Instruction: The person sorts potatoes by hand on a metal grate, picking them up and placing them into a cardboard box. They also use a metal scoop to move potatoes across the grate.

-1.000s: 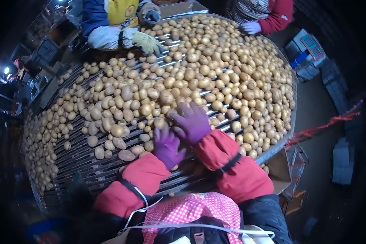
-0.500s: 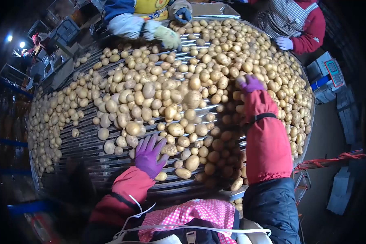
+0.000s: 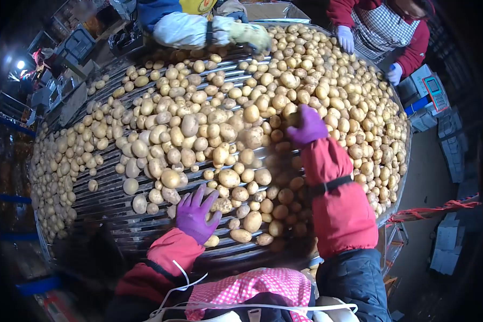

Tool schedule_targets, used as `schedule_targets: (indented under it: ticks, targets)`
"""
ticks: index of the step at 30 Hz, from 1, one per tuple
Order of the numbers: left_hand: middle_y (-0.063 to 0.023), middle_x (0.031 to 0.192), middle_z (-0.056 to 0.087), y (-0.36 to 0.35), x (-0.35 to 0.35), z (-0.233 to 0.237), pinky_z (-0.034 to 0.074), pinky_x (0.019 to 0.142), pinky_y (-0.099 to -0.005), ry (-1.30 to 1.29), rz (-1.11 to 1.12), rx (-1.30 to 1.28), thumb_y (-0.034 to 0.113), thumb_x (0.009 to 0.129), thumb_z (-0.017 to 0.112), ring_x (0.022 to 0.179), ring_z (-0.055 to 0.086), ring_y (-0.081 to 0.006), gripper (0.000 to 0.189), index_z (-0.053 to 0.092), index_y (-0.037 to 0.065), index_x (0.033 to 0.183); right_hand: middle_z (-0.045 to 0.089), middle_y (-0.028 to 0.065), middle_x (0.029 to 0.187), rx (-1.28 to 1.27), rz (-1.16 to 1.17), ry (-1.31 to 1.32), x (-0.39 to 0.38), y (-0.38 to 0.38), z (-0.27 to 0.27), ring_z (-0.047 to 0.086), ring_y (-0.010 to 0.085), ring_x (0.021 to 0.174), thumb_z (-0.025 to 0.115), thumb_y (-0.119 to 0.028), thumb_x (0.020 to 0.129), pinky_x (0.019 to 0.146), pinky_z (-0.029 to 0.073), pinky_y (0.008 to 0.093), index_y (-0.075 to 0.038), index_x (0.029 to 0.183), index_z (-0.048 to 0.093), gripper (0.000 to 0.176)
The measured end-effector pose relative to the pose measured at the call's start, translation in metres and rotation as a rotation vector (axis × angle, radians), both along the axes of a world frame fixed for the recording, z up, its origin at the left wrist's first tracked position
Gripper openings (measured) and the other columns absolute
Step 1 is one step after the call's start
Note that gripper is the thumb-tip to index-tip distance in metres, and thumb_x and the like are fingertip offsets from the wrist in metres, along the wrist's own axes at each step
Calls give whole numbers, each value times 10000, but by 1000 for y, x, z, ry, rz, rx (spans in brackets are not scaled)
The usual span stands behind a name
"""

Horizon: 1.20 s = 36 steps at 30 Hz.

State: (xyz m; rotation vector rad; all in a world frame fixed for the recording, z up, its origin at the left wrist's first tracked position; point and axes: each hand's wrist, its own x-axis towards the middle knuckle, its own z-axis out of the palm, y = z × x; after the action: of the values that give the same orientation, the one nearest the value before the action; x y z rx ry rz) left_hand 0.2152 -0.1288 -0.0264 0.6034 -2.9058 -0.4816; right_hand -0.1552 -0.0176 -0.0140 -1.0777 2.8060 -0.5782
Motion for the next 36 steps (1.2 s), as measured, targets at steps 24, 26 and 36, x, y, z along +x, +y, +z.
schedule_targets:
  ticks: [24,26,36]
  targets:
    - [-226,1383,481,82,-29,15,450,977,-467,581,-318,191,186,725,796,1210,513,-408,662,506,64,1307,536,159,1300,-1987,-525,-1357,196,196,7,599,339,1045,601,-248,929,773,577,443,-252,1425,412,531]
    - [-230,1411,455,137,-45,38,436,1037,-413,532,-525,641,157,730,805,1298,476,-359,695,489,55,1340,510,148,1321,-1945,-487,-1110,222,191,21,583,296,1111,569,-182,935,917,523,434,-157,1436,350,547]
    - [-65,983,676,194,-55,26,535,693,-285,47,-148,1698,406,994,459,760,652,-170,482,594,-7,1202,652,152,1021,-2005,-585,-1266,265,295,20,665,283,868,635,-221,896,751,582,393,-71,1007,576,195]
